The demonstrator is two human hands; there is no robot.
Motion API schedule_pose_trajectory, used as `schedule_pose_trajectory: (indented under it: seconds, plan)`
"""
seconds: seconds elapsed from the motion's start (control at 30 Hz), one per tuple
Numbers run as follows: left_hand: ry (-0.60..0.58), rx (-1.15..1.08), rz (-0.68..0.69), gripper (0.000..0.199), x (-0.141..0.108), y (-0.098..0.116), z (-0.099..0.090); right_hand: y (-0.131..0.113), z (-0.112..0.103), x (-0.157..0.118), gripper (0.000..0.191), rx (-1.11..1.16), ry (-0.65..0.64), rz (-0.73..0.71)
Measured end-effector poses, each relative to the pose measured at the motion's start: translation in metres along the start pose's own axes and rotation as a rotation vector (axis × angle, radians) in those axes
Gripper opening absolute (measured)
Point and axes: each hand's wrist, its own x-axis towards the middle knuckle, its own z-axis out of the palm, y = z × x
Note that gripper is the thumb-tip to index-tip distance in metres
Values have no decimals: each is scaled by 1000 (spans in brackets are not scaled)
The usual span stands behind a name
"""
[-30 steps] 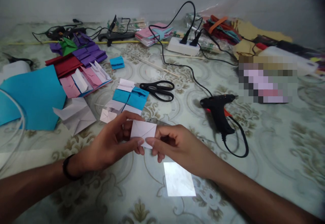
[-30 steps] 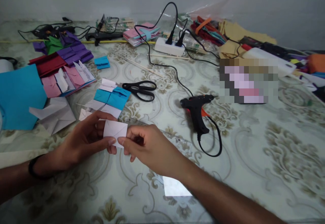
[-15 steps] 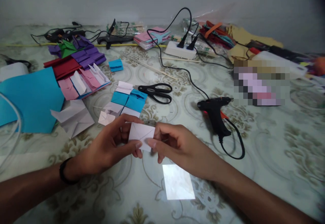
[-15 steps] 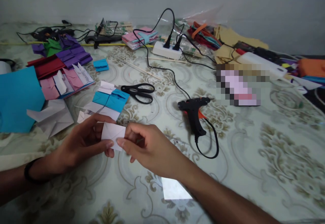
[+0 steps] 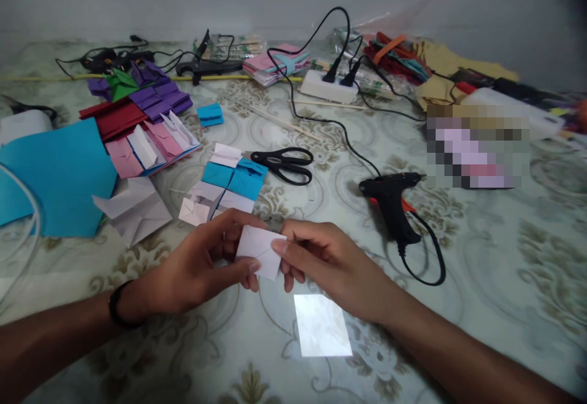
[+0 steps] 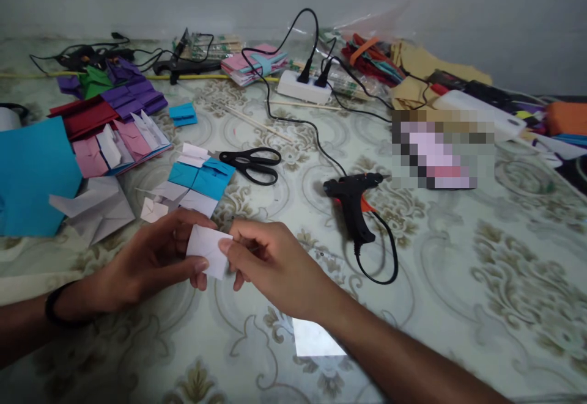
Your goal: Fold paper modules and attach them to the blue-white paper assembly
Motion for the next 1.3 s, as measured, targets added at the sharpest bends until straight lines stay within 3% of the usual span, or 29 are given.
schedule_pose_trajectory:
  seconds: [0.13, 0.37, 0.7, 0.9, 1.3]
  plan:
    - [-19, -10, 38, 42, 0, -2, 0, 0, -1, 1, 43, -28, 1, -8]
    - [-36, -30, 6, 40, -1, 0, -1, -2, -4, 2, 48, -97, 1, -18]
    - [-39, 18, -50, 40, -2, 2, 0, 2, 4, -1, 39, -117, 39, 78]
    - [-54, 45, -46, 41, -2, 1, 1, 7, 8, 1, 23, -186, -2, 164]
    - [-41, 130, -74, 41, 0, 1, 2, 8, 13, -1, 12, -250, -21, 3]
